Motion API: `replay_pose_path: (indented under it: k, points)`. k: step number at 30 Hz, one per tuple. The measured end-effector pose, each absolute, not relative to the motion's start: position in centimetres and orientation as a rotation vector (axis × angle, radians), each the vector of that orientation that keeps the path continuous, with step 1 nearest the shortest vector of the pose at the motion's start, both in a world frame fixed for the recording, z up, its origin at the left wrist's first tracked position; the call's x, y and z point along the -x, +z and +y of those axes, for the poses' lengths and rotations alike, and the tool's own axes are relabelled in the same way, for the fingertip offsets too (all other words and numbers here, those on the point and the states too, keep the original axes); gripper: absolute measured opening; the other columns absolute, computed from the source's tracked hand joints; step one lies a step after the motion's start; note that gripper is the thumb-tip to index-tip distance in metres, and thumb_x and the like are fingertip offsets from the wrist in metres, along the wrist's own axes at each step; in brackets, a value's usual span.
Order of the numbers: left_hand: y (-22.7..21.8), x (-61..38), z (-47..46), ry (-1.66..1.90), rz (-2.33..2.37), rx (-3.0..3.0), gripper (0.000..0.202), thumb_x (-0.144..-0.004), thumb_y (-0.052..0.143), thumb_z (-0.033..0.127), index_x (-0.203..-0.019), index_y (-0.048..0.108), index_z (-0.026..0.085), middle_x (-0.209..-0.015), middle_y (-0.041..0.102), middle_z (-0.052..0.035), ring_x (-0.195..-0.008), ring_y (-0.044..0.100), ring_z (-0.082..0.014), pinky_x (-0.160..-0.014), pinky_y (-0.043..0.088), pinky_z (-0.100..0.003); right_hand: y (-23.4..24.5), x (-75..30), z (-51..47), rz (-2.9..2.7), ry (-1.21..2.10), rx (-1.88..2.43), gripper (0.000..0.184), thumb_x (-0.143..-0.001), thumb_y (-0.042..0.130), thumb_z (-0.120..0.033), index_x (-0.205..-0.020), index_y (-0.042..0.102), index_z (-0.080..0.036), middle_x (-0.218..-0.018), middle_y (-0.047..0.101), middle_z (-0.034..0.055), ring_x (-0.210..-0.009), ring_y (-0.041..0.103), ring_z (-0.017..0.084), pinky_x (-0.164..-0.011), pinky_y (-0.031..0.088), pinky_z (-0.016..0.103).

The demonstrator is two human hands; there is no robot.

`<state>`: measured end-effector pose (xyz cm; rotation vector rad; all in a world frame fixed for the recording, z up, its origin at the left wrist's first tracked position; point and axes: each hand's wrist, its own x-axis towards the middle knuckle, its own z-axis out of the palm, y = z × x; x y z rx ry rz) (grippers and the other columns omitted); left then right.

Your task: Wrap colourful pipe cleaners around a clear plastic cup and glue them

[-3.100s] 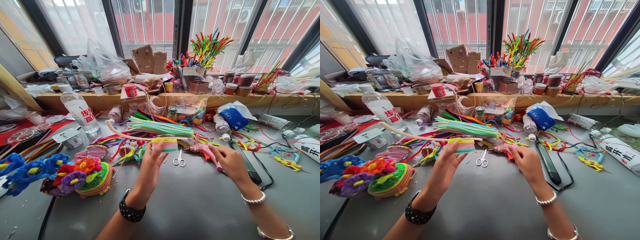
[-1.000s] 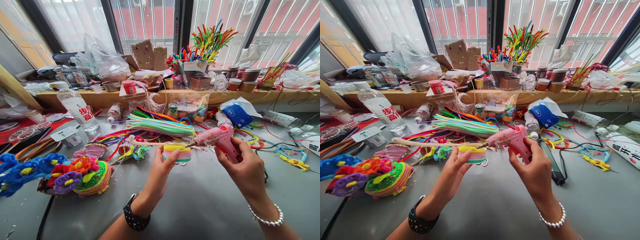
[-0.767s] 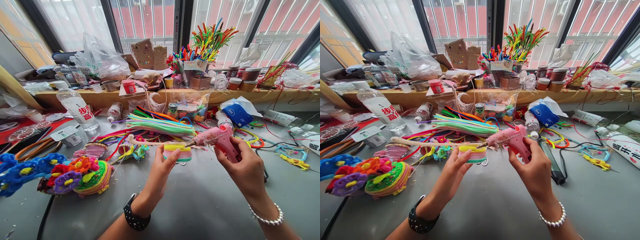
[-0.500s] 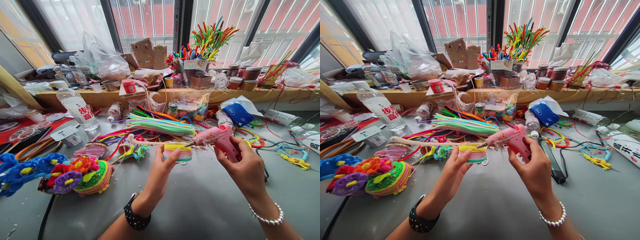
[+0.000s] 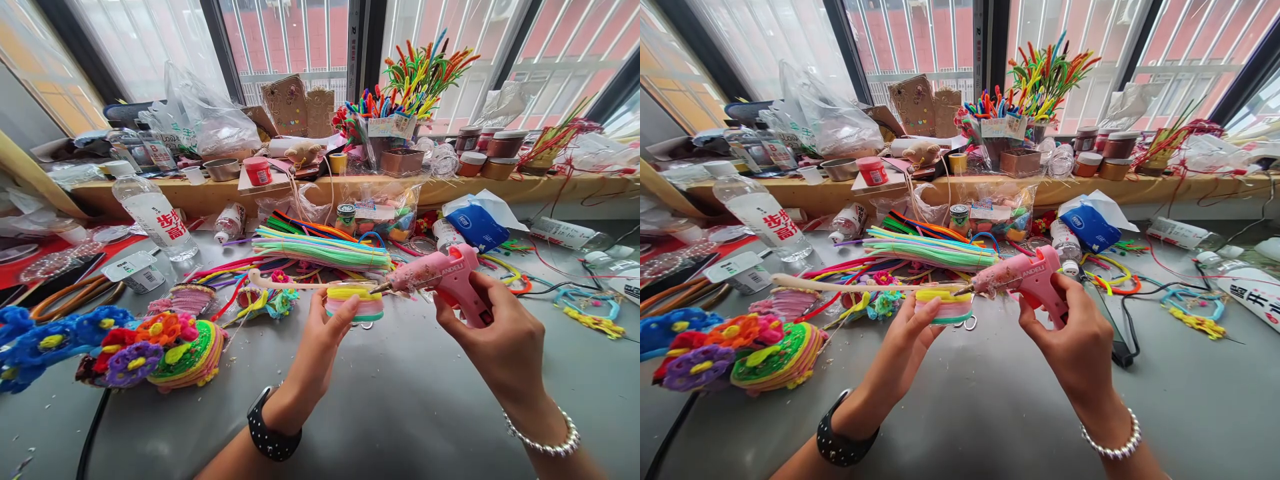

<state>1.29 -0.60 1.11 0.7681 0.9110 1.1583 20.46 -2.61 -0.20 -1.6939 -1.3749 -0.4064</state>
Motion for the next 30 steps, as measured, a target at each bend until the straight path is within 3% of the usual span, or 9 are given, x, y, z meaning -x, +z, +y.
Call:
replay_pose_path:
  k: [30]
  points:
    - [1.3,-1.26,-0.61,1.153,0.883,-0.811,0.034,-0.078,0.062,0.033,-0.103,0.042,0.021,-0.114,0.057,-0.0089,-0.111,0.052,-0.0252,-0.099,0.033,-0.045,-0.02,-20.83,-2.89,-1.408,-0.467,1.664,0.045,-0.072,0.061,-0.047,-0.098,0.061,-0.01,-0.075,0.067,0.0105,-0.055,0.06,0.019,-0.053,0.049,0.03]
